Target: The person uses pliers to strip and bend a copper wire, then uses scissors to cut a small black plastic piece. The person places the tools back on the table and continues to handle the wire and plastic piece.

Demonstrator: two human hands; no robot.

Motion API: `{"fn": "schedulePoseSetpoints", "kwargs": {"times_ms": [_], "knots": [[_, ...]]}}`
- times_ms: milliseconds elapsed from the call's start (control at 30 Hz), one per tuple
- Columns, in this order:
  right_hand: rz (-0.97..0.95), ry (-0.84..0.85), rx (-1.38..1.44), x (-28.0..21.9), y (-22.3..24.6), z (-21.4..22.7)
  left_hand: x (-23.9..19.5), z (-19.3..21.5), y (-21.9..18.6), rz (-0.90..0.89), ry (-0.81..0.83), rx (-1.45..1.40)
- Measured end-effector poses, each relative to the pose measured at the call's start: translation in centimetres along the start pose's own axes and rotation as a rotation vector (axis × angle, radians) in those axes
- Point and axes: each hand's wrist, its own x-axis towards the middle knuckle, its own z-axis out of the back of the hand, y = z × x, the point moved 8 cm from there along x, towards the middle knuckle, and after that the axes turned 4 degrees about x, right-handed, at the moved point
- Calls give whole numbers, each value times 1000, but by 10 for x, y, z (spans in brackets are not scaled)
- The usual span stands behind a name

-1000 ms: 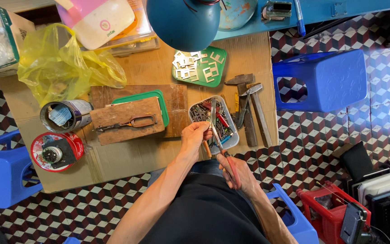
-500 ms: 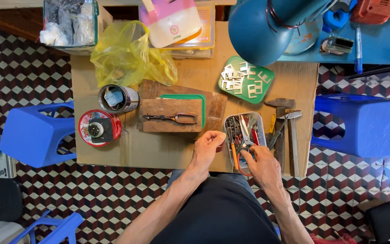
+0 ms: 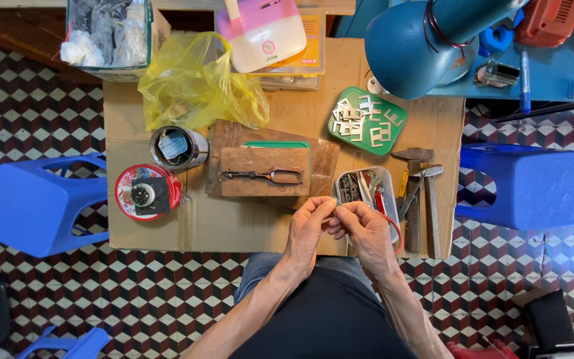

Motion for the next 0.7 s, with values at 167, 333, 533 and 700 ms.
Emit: {"fn": "schedulePoseSetpoints", "kwargs": {"times_ms": [167, 333, 533, 700], "knots": [[-24, -73, -248, -6, 0, -2, -3, 13, -25, 9, 122, 214], [97, -235, -204, 5, -3, -12, 1, 33, -30, 29, 75, 217], [114, -341, 165, 24, -21, -35, 15, 39, -2, 71, -67, -177], [53, -273, 238, 40, -22, -38, 22, 45, -14, -66, -161, 86]]}}
